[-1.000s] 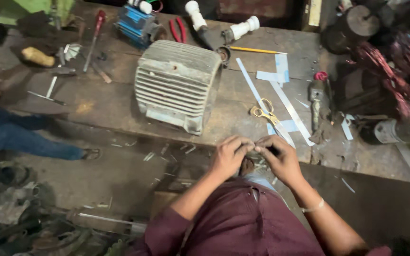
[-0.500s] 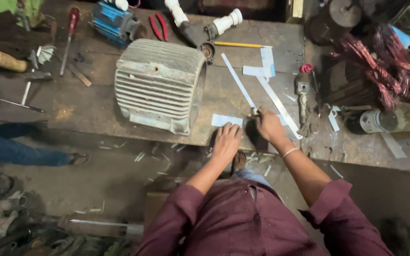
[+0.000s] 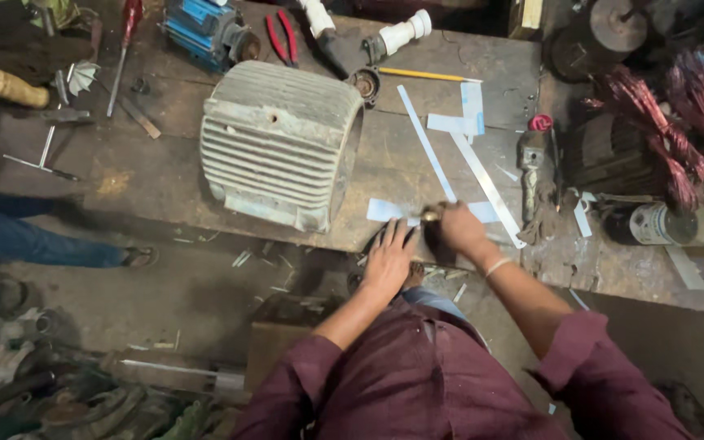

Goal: The person cuts strips of light blue insulating material with scissors and inserts them into the slots of a cylindrical metal motor housing. The person repeatedly measures, cuts, and places the strips into the housing slots.

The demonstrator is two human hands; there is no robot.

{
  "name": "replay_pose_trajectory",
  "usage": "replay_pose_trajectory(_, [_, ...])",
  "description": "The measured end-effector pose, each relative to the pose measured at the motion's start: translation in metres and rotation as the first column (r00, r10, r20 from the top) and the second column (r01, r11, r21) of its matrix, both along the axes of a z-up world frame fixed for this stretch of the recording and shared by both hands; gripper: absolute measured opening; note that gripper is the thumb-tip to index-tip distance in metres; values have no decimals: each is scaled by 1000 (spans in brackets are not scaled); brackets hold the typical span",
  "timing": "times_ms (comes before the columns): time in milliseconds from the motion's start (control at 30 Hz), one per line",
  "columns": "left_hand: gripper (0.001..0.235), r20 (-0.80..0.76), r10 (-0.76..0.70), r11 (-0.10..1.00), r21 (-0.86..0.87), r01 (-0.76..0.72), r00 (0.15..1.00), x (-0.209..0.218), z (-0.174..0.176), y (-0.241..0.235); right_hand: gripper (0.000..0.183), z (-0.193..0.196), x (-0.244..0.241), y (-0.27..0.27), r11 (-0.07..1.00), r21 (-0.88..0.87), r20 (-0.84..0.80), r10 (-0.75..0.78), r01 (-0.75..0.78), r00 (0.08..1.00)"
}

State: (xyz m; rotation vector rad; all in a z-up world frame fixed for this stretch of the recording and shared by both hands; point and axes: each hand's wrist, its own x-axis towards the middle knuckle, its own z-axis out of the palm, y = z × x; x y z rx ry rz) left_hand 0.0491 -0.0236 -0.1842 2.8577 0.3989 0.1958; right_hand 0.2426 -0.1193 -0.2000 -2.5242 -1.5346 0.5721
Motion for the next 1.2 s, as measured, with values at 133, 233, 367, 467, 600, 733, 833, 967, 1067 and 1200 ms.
replay_pose_trajectory(133, [49,-47,5,1000,-25,-6,999,3,0,-3,25,-3,-16,-12,986,145,-5,-85,85,996])
replay_pose_trajectory(233, [47,-35,3,999,-50,-4,999,9,1,4,25,3,-12,-8,978,156,-76,-125,135,989])
replay_pose_trajectory(367, [46,6,5,997,-80,-5,1000,13,0,10,29,3,-11,-3,980,195,52,-44,33,998])
replay_pose_trajectory(467, [38,-26,22,995,-101,-24,999,12,-5,0,30,-10,-7,-3,986,123,66,-120,111,991])
replay_pose_trajectory(600, [28,-26,-51,997,-63,49,998,40,-1,23,29,-19,38,19,971,-21,-86,-241,240,967])
replay_pose_trajectory(733, [42,170,-151,982,-90,168,974,43,20,39,33,2,30,1,915,-65,-339,-396,399,853])
replay_pose_trajectory(833, [33,325,-159,929,-271,253,932,11,55,33,35,38,-1,-10,790,-140,-778,-461,597,427])
replay_pose_trajectory(967, [28,426,20,838,-501,217,905,-7,109,19,23,89,-30,-15,642,40,-884,-335,766,327])
replay_pose_trajectory(1067, [35,331,401,671,-741,-28,854,10,137,24,16,120,-40,-13,612,360,-749,-260,704,609])
replay_pose_trajectory(1200, [20,104,410,302,-953,-28,906,25,134,42,15,131,-51,-19,528,476,-800,-74,704,596])
